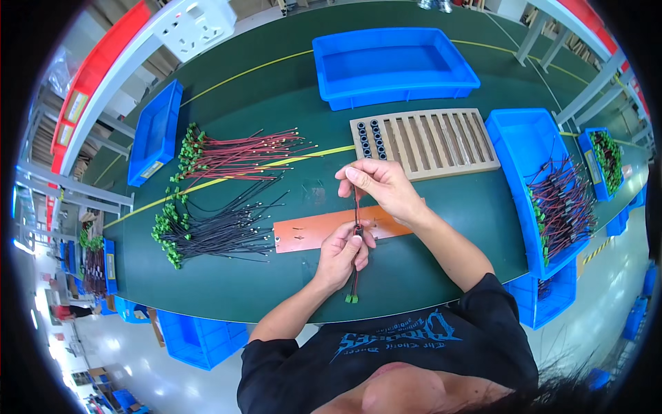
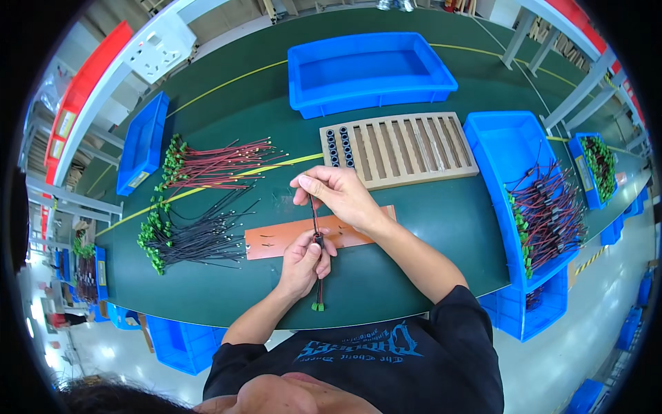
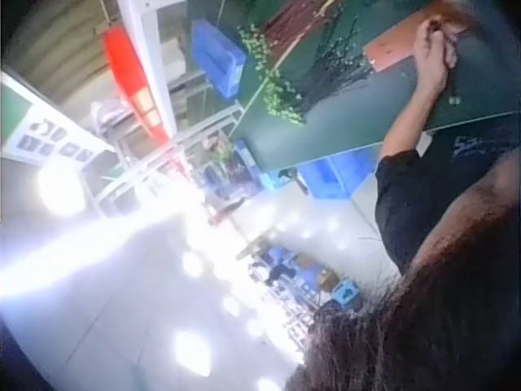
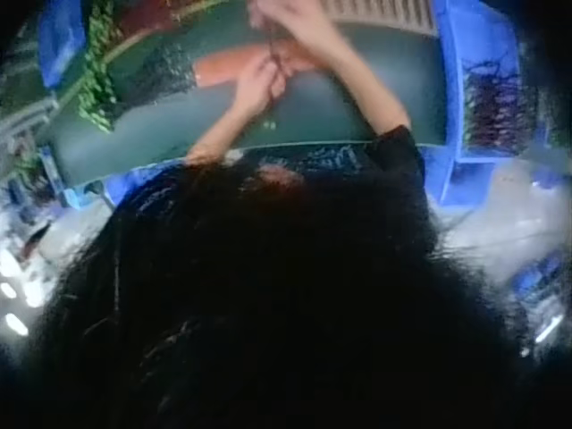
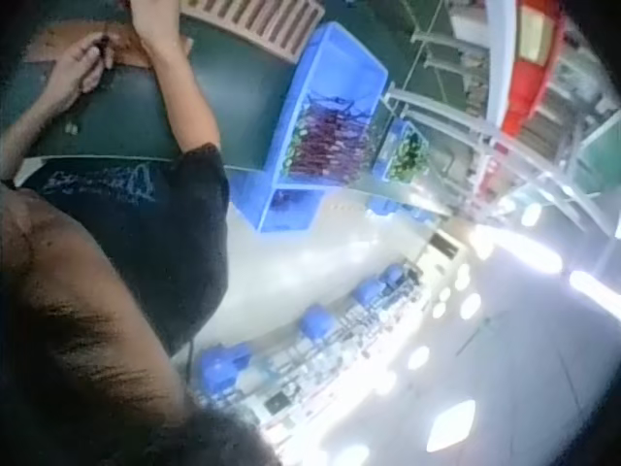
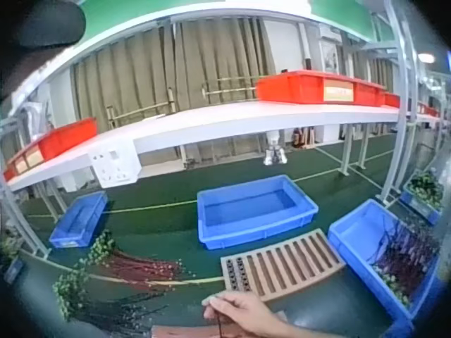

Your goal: The person assembles wire harnesses by hand at a factory workstation. They pick up red and black wires, insert them into a green connector, and use a crimping tool to secure the connection. The finished harnesses are placed into a blue bin on the right side of the table.

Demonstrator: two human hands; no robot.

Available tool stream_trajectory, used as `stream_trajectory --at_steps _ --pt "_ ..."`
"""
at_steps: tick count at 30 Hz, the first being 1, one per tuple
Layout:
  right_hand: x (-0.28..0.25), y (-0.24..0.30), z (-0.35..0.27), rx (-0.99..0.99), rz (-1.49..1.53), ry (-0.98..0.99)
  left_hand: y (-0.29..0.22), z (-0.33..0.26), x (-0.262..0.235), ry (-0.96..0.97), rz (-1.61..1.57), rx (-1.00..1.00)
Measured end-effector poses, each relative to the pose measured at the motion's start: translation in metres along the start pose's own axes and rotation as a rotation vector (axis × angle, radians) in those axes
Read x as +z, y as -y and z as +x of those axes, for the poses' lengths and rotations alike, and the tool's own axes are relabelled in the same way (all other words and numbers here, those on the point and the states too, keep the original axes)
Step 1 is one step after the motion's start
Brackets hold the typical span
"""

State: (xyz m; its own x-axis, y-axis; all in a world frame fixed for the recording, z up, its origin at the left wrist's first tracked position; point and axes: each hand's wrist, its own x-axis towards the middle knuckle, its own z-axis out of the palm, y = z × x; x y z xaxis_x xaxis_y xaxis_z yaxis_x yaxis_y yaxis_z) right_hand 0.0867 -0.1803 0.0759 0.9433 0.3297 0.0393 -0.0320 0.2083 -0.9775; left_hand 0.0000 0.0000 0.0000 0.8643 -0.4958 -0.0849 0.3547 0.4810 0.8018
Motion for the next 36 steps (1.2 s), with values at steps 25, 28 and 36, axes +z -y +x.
stream_trajectory --at_steps 25,28,36 --pt "-0.217 0.169 -0.208 -0.634 -0.263 -0.763 -0.014 -0.002 -0.004 0.049 1.019 0.666" --pt "-0.270 0.164 -0.225 -0.500 -0.443 -0.925 -0.010 -0.001 -0.002 0.060 1.051 0.650" --pt "-0.393 0.082 -0.246 -0.057 0.006 -1.029 -0.008 0.002 -0.009 0.032 1.049 0.522"
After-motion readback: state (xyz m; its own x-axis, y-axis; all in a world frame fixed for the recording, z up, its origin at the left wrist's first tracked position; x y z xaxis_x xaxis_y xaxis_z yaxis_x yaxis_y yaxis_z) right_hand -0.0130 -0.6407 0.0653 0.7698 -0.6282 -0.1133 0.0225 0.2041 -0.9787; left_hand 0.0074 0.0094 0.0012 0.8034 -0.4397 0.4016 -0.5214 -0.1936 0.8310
